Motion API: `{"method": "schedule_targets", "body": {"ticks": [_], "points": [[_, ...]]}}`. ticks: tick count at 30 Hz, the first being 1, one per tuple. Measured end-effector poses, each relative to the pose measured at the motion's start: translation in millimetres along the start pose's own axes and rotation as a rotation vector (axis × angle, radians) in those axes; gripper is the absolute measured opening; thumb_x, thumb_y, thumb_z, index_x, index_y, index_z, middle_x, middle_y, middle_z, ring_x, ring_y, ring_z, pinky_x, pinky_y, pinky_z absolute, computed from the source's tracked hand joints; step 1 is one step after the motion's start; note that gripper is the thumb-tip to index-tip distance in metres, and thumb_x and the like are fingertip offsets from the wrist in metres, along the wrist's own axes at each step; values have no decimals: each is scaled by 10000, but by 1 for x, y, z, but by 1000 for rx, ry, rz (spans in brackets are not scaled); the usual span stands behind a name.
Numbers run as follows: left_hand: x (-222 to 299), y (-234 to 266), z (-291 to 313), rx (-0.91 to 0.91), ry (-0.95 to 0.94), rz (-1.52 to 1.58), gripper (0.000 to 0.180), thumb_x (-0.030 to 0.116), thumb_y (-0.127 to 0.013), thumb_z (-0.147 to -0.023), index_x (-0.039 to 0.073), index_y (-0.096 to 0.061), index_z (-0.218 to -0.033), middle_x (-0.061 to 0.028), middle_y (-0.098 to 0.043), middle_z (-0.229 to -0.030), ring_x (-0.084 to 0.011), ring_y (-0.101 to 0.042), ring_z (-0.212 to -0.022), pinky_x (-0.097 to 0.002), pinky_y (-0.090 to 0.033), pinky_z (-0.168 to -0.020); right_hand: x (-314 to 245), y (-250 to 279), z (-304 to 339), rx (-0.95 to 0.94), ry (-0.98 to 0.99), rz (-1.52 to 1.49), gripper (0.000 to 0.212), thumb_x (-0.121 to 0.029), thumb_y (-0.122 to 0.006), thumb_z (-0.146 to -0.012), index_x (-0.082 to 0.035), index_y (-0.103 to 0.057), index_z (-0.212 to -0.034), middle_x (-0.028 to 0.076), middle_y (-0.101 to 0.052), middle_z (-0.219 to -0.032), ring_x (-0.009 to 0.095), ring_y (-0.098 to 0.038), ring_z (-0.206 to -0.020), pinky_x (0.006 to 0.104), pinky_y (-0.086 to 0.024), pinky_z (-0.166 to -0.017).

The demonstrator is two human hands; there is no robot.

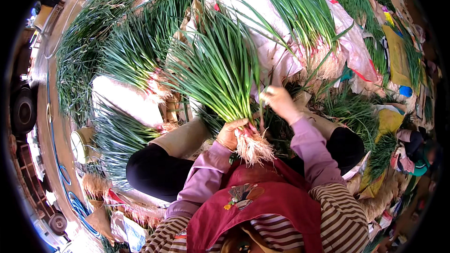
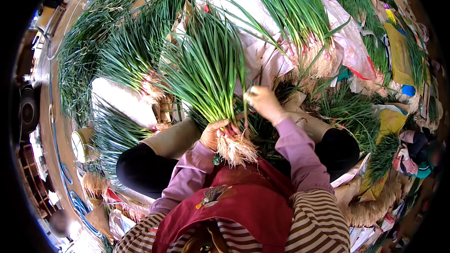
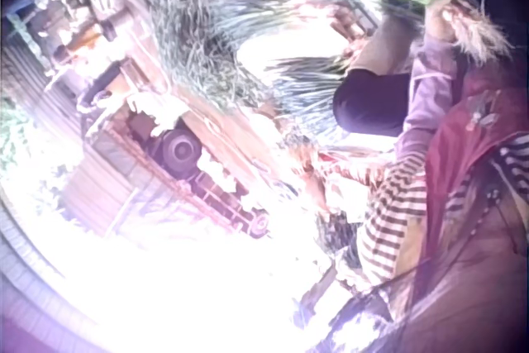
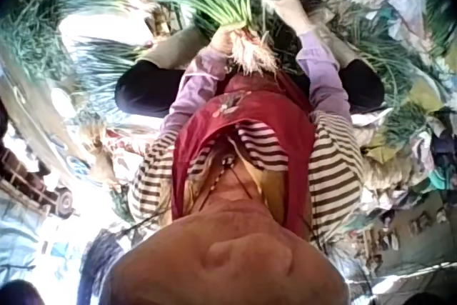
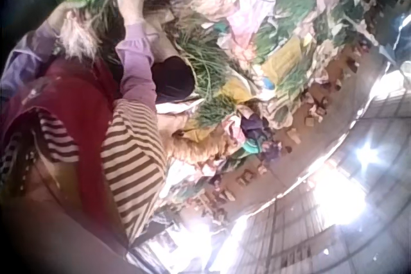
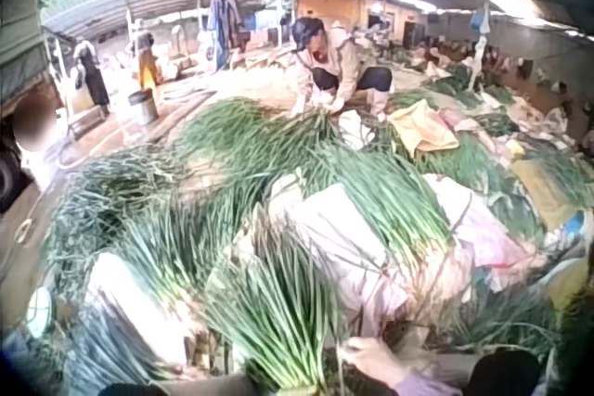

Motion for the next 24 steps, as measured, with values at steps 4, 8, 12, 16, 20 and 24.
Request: {"method": "schedule_targets", "body": {"ticks": [4,8,12,16,20,24], "points": [[-3,2,-1,80,-6,-27,133,96,-636,-779,-23,-611,-834,-124,-615,-656,-242,-611,-625,-417,-532,-648,-4,-41,22,232,314,453,242,-250,-569,-822,-24,-513,-758,187,-568,-726,369,-561,-679,430,-438,-617],[-13,7,-11,77,-42,24,230,105,-607,-795,-25,-581,-983,-144,-638,-749,-272,-618,-681,-434,-528,-666,23,-41,29,406,141,446,169,-185,-548,-794,-34,-514,-725,189,-588,-741,391,-570,-697,468,-447,-621],[-9,-28,-4,-73,-100,39,290,142,-604,-794,-45,-579,-1014,-159,-647,-768,-285,-630,-712,-420,-528,-705,121,0,15,316,-41,725,166,-152,-524,-787,-10,-608,-812,173,-637,-808,377,-614,-741,446,-490,-666],[-8,-5,-8,-93,-122,24,387,168,-621,-784,-48,-528,-1091,-159,-625,-807,-314,-610,-796,-473,-489,-794,91,43,-13,-70,1,977,258,-227,-526,-834,-2,-627,-759,184,-627,-771,337,-613,-713,440,-486,-663],[-6,-25,-6,-122,-45,68,430,110,-630,-772,-62,-498,-1144,-163,-603,-876,-236,-596,-773,-331,-518,-696,39,117,-90,790,251,711,260,-118,-380,-906,21,-599,-933,209,-620,-800,358,-610,-776,433,-486,-757],[-2,-40,-4,-66,29,146,454,38,-628,-756,-70,-477,-1170,-168,-585,-915,-158,-563,-735,-172,-486,-491,32,128,-130,446,-63,841,197,-106,-468,-873,-2,-622,-939,207,-627,-828,340,-616,-775,447,-476,-727]]}}
Point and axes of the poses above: each hand's wrist, its own z-axis away from the middle knuckle, its own y-axis out of the back of the hand, x = y × z, the point moved 3 cm from there along -z, towards the middle knuckle
